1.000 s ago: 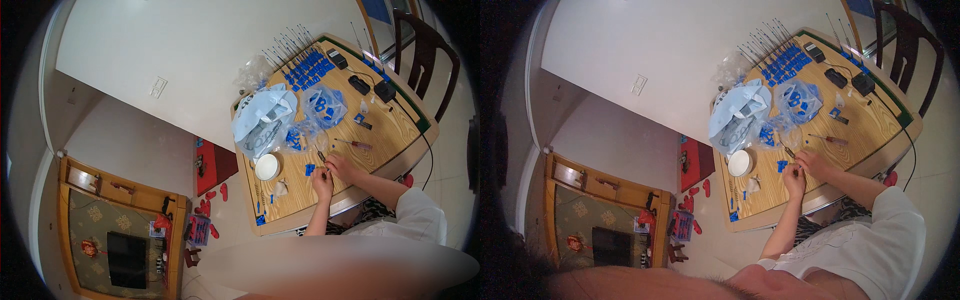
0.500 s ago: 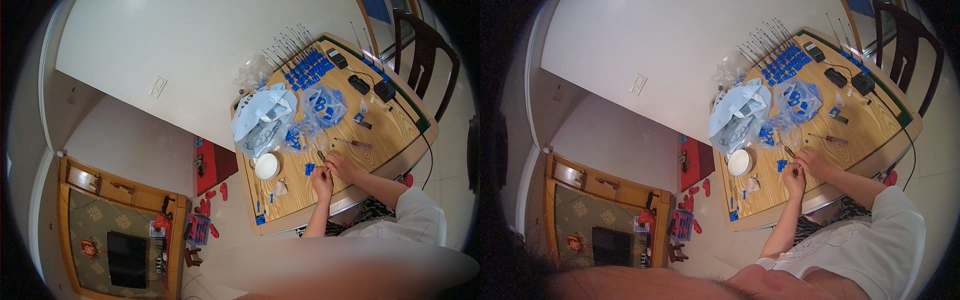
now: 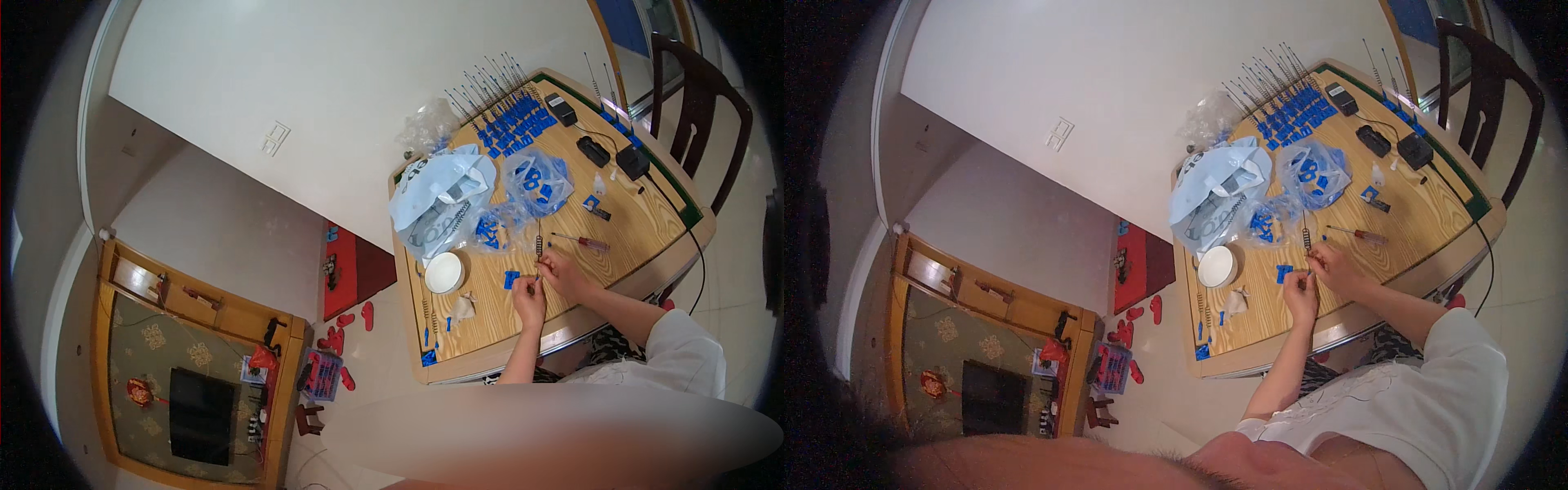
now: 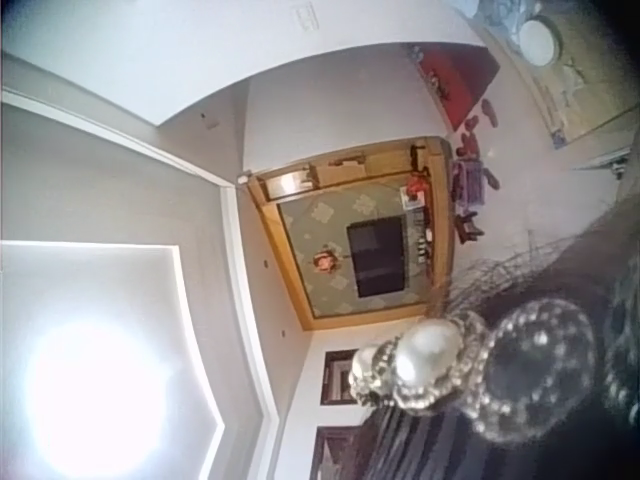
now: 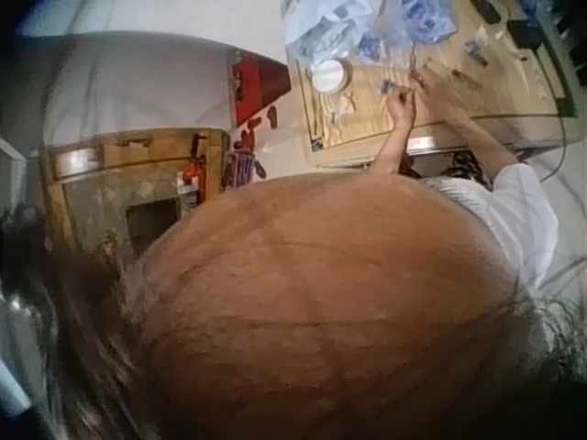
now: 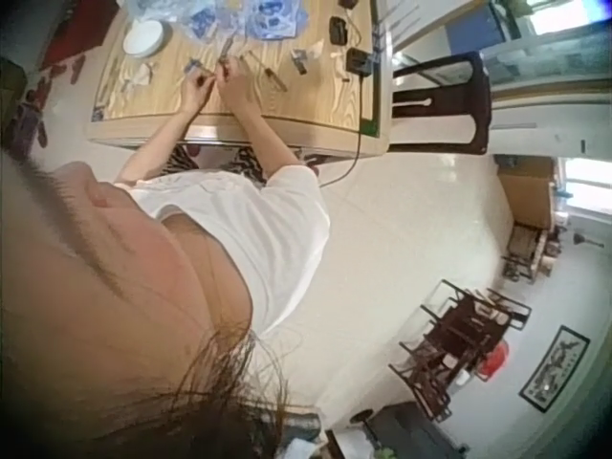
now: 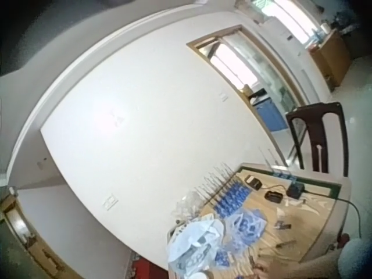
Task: The person assembles small electronic components by connecting wires to a blue plastic base with a screwdriver.
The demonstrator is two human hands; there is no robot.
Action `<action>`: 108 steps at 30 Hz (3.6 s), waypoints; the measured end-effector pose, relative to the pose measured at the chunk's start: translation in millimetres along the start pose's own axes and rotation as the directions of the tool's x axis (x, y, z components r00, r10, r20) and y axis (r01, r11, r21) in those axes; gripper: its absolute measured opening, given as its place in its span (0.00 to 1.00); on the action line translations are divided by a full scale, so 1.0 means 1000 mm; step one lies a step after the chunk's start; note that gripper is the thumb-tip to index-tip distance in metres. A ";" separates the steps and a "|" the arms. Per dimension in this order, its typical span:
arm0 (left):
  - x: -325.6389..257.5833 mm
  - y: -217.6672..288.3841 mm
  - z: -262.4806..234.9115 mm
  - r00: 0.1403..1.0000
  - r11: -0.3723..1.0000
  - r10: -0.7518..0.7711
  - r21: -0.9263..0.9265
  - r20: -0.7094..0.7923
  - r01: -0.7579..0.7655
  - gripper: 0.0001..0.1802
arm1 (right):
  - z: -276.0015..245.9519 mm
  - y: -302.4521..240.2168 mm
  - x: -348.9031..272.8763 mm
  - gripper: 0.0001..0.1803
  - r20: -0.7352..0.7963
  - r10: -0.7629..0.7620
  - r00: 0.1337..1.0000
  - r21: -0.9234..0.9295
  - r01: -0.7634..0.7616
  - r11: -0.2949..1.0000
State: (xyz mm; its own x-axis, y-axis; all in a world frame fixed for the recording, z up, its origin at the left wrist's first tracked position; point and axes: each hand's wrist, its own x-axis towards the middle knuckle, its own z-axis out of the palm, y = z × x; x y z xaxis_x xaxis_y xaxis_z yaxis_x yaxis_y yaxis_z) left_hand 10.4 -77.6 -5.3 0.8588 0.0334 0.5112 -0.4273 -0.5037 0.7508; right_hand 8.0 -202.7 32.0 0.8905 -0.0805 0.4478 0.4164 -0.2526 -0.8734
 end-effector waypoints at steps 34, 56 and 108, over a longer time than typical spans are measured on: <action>0.003 0.024 -0.030 0.974 0.952 -0.122 -0.300 -0.193 0.060 0.05 | -0.010 -0.089 0.018 0.08 0.184 -0.105 0.977 0.100 0.088 0.991; 0.033 0.103 -0.123 0.889 0.974 0.127 -0.116 -0.440 -0.197 0.07 | -0.003 -0.194 0.063 0.10 0.353 -0.377 0.856 0.302 0.278 0.912; 0.034 0.116 -0.153 0.857 0.970 0.210 -0.012 -0.470 -0.244 0.08 | -0.005 -0.243 0.029 0.18 0.243 -0.528 0.814 0.139 0.509 0.849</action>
State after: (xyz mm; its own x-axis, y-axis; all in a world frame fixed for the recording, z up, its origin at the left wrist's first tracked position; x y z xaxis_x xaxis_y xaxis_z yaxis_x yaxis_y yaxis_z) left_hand -53.5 -3.3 163.0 0.5135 0.3290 0.7925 -0.6275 -0.4860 0.6083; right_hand -67.8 -148.1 258.2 0.5497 0.3022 0.7788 0.8325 -0.1216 -0.5405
